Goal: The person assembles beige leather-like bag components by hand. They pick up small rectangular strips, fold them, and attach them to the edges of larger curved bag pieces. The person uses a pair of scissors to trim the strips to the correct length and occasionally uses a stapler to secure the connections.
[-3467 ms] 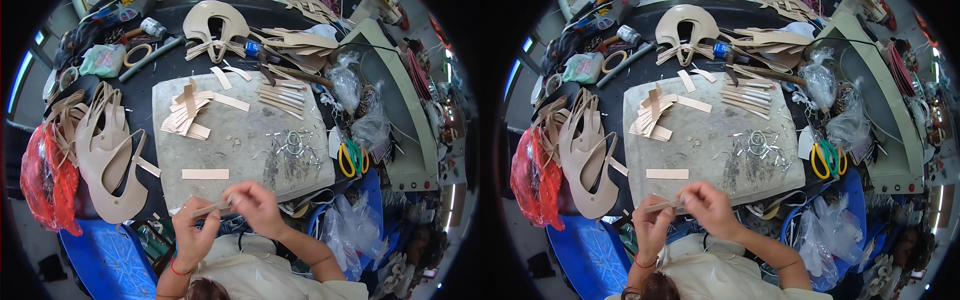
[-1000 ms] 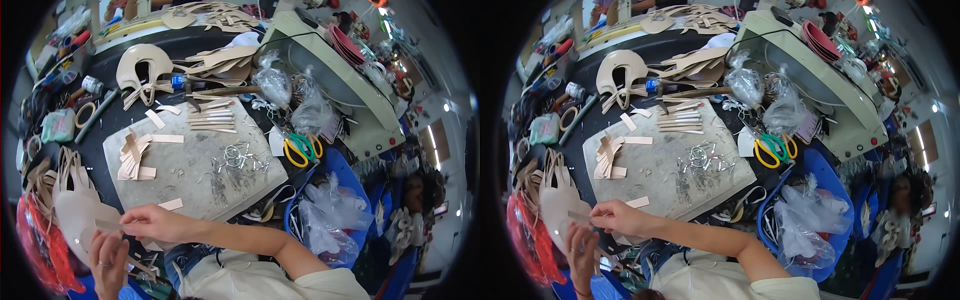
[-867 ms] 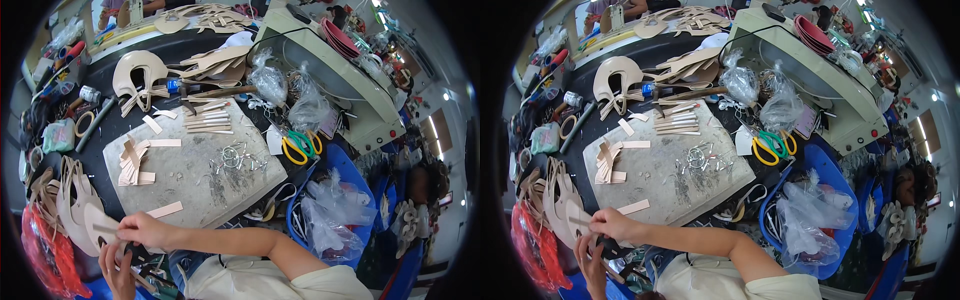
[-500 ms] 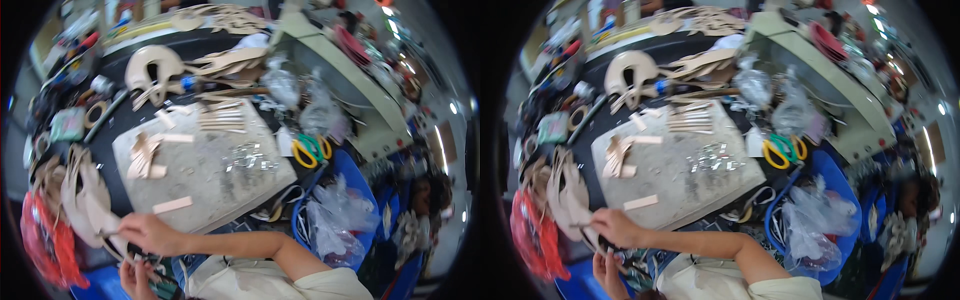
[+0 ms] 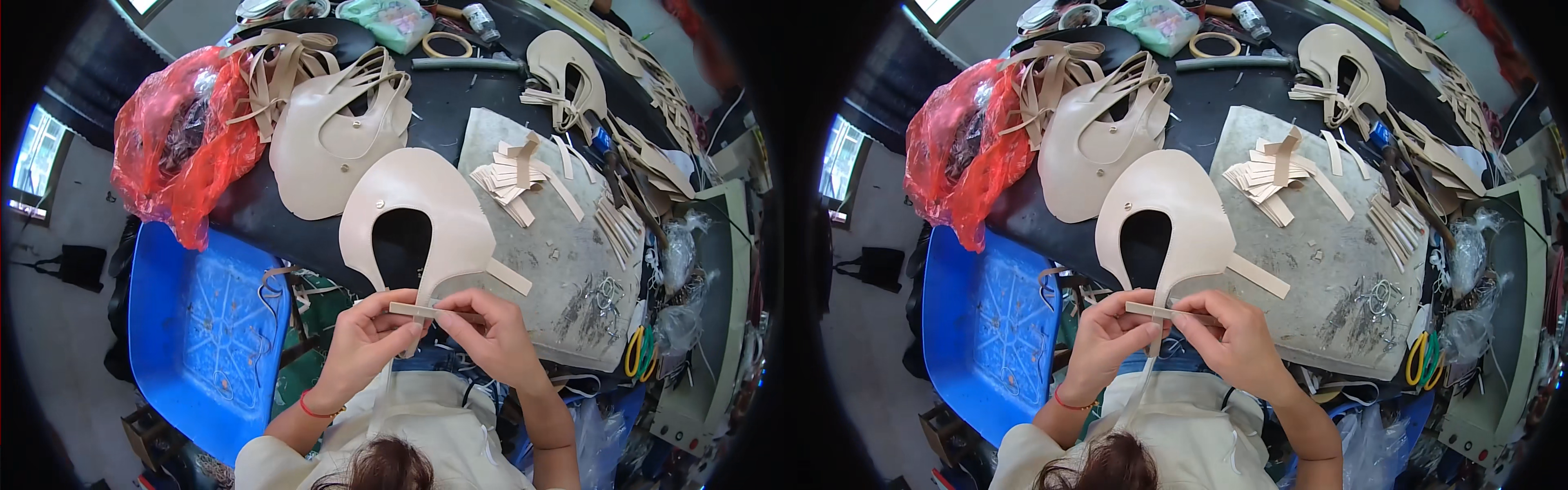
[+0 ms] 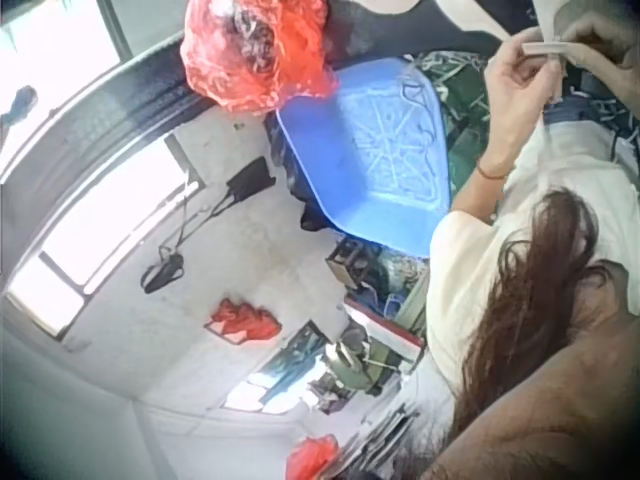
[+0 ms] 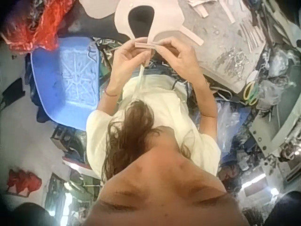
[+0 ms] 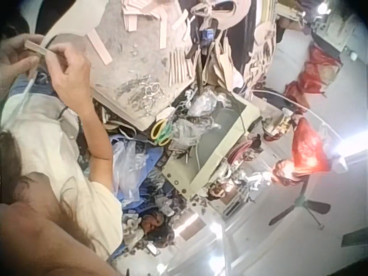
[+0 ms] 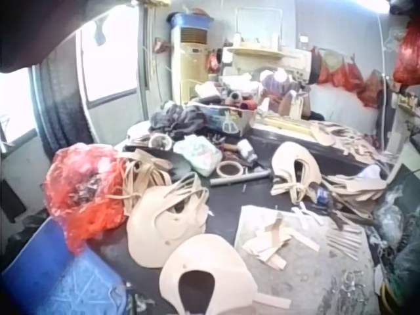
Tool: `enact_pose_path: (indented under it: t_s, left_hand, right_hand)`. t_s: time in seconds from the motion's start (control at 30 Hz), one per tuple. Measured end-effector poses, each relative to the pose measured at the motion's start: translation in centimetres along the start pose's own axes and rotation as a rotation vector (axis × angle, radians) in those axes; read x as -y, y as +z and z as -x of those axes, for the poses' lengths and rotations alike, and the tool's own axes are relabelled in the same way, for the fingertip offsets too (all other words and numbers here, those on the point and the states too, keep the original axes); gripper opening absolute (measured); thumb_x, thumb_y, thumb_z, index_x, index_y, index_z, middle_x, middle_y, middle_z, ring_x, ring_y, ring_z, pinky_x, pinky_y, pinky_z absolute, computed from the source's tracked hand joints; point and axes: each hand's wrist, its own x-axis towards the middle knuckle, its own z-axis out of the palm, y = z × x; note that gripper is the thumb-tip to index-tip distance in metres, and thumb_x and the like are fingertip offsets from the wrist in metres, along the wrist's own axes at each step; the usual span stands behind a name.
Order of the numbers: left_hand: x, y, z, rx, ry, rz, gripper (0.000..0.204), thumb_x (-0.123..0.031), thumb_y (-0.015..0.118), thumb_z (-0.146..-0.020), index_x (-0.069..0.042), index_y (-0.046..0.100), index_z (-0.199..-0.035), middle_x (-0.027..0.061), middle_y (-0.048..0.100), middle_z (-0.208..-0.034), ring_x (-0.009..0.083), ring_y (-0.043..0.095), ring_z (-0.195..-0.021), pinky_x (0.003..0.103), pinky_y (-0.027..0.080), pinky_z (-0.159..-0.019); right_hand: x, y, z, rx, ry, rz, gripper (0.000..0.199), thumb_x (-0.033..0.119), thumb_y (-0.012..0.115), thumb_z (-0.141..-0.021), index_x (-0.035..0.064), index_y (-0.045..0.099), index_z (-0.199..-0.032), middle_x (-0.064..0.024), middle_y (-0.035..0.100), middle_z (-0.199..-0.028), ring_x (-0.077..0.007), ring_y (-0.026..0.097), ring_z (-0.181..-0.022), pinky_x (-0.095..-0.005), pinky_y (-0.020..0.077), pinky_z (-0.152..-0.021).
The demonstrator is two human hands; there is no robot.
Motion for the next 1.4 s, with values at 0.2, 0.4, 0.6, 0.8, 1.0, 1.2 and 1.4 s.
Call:
enact_pose_path:
  t_s: [0.2, 0.4, 0.6, 0.8, 1.0, 1.2, 1.4]
  left_hand:
    - [0.6, 0.3, -0.5, 0.035, 0.014, 0.017, 0.040, 0.001, 0.062, -0.084, 0.006, 0.050, -0.121, 0.0094, 0.062, -0.097, 0.0120, 0.061, -0.087, 0.022, 0.049, -0.067]
    - [0.5, 0.2, -0.6, 0.041, 0.015, -0.011, 0.038, -0.001, 0.062, -0.085, 0.006, 0.051, -0.121, 0.0071, 0.058, -0.098, 0.0124, 0.060, -0.087, 0.023, 0.049, -0.069]
    - [0.4, 0.0, -0.7, 0.044, -0.028, 0.079, 0.033, -0.005, 0.056, -0.090, 0.005, 0.051, -0.120, 0.0084, 0.055, -0.103, 0.0158, 0.061, -0.091, 0.027, 0.052, -0.074]
    - [0.6, 0.1, -0.7, -0.027, -0.031, 0.140, 0.025, -0.007, 0.054, -0.092, 0.005, 0.053, -0.113, 0.0101, 0.049, -0.110, 0.0187, 0.062, -0.092, 0.031, 0.054, -0.077]
    - [1.1, 0.7, -0.2, -0.045, 0.121, -0.085, 0.021, -0.003, 0.056, -0.090, 0.005, 0.058, -0.108, 0.0105, 0.054, -0.110, 0.0182, 0.063, -0.088, 0.029, 0.054, -0.077]
    - [0.9, 1.0, -0.5, -0.007, -0.012, -0.021, 0.026, -0.001, 0.059, -0.087, 0.006, 0.058, -0.112, 0.0123, 0.065, -0.097, 0.0166, 0.064, -0.085, 0.027, 0.052, -0.078]
    - [1.5, 1.3, -0.5, -0.029, 0.023, -0.014, 0.026, -0.002, 0.060, -0.087, 0.007, 0.058, -0.111, 0.0142, 0.065, -0.098, 0.0177, 0.065, -0.087, 0.028, 0.053, -0.079]
  right_hand:
    - [0.5, 0.0, 0.0, 0.005, 0.112, 0.033, 0.013, 0.004, 0.062, -0.086, -0.0037, 0.062, -0.096, -0.0050, 0.063, -0.086, -0.0070, 0.058, -0.077, -0.0203, 0.0477, -0.067]
    - [0.4, -0.2, -0.1, 0.020, 0.086, 0.085, 0.012, 0.003, 0.061, -0.085, -0.0039, 0.063, -0.096, -0.0038, 0.060, -0.083, -0.0062, 0.057, -0.072, -0.0195, 0.0457, -0.062]
    - [0.0, 0.0, -0.2, 0.008, 0.059, -0.019, 0.012, 0.003, 0.062, -0.083, -0.0016, 0.064, -0.094, -0.0019, 0.056, -0.074, -0.0032, 0.046, -0.057, -0.0204, 0.0348, -0.048]
    - [-0.2, 0.2, 0.0, 0.016, 0.043, -0.191, 0.012, 0.002, 0.061, -0.082, -0.0011, 0.065, -0.094, -0.0017, 0.057, -0.075, -0.0021, 0.047, -0.059, -0.0186, 0.0354, -0.049]
    - [0.9, 0.6, 0.5, -0.065, -0.036, 0.153, 0.012, 0.002, 0.062, -0.082, 0.0009, 0.066, -0.093, -0.0035, 0.056, -0.071, -0.0064, 0.047, -0.053, -0.0212, 0.0362, -0.046]
    - [1.8, 1.6, 1.4, -0.233, 0.003, 0.175, 0.023, 0.003, 0.063, -0.082, -0.0003, 0.053, -0.101, -0.0121, 0.063, -0.079, -0.0142, 0.061, -0.060, -0.0270, 0.0474, -0.052]
    - [1.0, 0.4, 1.9, -0.168, -0.022, 0.160, 0.022, 0.002, 0.062, -0.083, -0.0002, 0.048, -0.100, -0.0137, 0.064, -0.081, -0.0180, 0.067, -0.070, -0.0289, 0.0534, -0.062]
